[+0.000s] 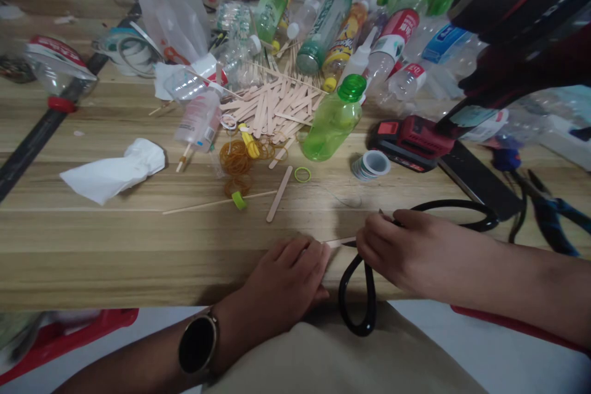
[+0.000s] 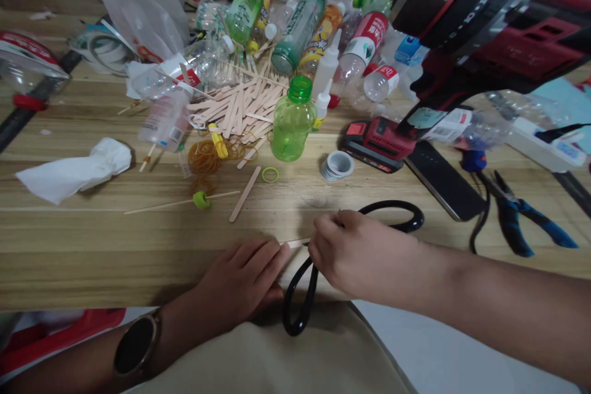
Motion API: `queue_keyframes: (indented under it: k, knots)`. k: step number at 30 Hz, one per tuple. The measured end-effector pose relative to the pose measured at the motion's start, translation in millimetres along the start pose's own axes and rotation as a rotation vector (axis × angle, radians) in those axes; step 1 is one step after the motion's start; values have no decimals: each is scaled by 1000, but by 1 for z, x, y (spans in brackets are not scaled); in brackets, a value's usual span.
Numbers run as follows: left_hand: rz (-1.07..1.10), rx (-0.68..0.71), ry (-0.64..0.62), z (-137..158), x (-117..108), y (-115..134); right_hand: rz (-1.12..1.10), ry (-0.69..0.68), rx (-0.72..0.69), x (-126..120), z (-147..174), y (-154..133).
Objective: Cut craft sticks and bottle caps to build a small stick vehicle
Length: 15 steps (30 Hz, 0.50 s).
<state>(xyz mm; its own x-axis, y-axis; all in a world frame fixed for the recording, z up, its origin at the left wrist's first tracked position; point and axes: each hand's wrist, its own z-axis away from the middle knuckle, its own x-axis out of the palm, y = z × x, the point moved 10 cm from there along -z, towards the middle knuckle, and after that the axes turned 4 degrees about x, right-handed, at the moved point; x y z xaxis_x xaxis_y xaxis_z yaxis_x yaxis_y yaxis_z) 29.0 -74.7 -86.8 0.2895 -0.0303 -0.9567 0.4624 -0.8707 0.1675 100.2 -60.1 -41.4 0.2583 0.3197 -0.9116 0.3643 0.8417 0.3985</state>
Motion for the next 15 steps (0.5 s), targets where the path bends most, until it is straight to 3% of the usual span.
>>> queue_keyframes:
  k: [15]
  knots:
    - [-9,6,-38,1,6,1,20,-11,14,2,0,2]
